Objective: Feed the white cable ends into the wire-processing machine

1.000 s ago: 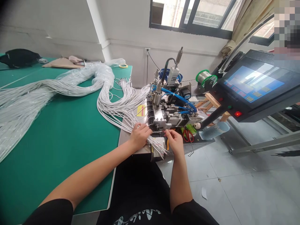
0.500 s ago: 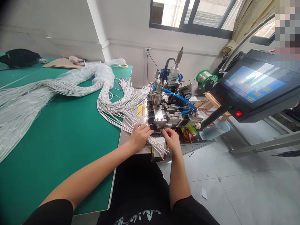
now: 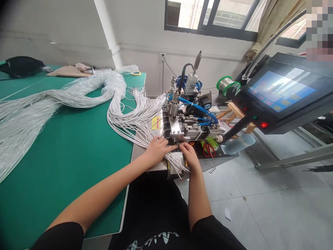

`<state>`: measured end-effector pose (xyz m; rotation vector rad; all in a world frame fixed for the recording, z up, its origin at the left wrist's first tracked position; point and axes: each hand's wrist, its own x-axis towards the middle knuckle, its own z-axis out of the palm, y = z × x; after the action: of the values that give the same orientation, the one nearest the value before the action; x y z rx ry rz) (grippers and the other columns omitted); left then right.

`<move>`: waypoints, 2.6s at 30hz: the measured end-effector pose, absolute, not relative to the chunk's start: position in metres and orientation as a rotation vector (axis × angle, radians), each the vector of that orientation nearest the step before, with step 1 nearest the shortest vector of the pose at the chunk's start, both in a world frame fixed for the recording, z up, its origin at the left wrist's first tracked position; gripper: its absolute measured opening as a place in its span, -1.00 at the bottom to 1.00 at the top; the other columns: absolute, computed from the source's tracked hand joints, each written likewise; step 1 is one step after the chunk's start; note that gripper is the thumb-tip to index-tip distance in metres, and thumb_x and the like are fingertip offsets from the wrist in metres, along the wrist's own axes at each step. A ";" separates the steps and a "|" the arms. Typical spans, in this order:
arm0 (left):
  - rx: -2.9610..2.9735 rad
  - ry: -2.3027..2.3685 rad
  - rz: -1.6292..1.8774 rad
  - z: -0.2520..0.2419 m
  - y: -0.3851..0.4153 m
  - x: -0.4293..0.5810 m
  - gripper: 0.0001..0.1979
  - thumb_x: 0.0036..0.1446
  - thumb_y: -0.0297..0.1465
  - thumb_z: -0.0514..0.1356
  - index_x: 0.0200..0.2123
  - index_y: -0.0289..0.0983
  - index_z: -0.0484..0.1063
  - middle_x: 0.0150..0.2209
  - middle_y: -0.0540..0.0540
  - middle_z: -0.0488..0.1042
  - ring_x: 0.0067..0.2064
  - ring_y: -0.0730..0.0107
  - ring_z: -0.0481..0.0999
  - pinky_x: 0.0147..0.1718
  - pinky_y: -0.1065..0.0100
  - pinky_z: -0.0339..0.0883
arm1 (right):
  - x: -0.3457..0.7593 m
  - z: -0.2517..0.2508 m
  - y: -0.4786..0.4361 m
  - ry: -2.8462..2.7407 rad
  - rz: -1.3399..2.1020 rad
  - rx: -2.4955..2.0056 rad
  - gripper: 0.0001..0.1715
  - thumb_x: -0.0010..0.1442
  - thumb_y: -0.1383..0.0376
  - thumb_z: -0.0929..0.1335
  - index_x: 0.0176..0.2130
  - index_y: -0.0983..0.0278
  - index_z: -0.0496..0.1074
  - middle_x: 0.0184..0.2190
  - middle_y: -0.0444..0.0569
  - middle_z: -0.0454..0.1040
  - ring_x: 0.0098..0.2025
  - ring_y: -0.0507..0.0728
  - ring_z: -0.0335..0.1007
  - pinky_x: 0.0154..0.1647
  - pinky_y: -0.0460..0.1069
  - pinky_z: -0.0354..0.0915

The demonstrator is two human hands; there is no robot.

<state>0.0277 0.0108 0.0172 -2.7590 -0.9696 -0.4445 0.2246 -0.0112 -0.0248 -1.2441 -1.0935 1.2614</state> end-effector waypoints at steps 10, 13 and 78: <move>-2.801 -0.990 -0.474 0.011 0.015 0.028 -0.53 0.16 -0.53 0.10 0.09 0.03 0.34 -0.26 -0.08 0.43 -0.13 0.19 0.36 -0.05 0.11 0.10 | 0.223 -0.025 -0.011 -1.025 1.326 -1.276 -0.59 -0.03 -0.01 0.44 -0.43 0.27 0.38 -0.57 -0.20 0.35 -0.54 0.01 0.18 -0.48 -0.09 0.13; -2.808 -0.993 -0.540 0.007 0.014 0.024 -0.53 0.12 -0.55 0.10 0.08 -0.04 0.37 -0.23 -0.10 0.44 -0.14 0.21 0.38 -0.08 0.15 0.13 | 0.223 -0.023 -0.012 -1.081 1.242 -1.333 -0.55 -0.03 -0.05 0.43 -0.47 0.28 0.36 -0.60 -0.20 0.32 -0.56 0.00 0.15 -0.50 -0.09 0.10; -2.824 -0.947 -0.506 0.012 0.013 0.025 -0.55 0.11 -0.53 0.11 0.07 -0.10 0.38 -0.26 -0.08 0.46 -0.18 0.25 0.41 -0.03 0.11 0.06 | 0.224 -0.023 -0.010 -1.307 1.024 -1.361 -0.60 0.09 0.03 0.32 -0.54 0.24 0.19 -0.60 -0.21 0.09 -0.53 -0.01 -0.01 -0.52 -0.10 0.02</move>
<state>0.0254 0.0128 0.0119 -2.8245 -0.9468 -0.5065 0.2238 -0.0098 -0.0226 -1.3615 -1.3072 1.0237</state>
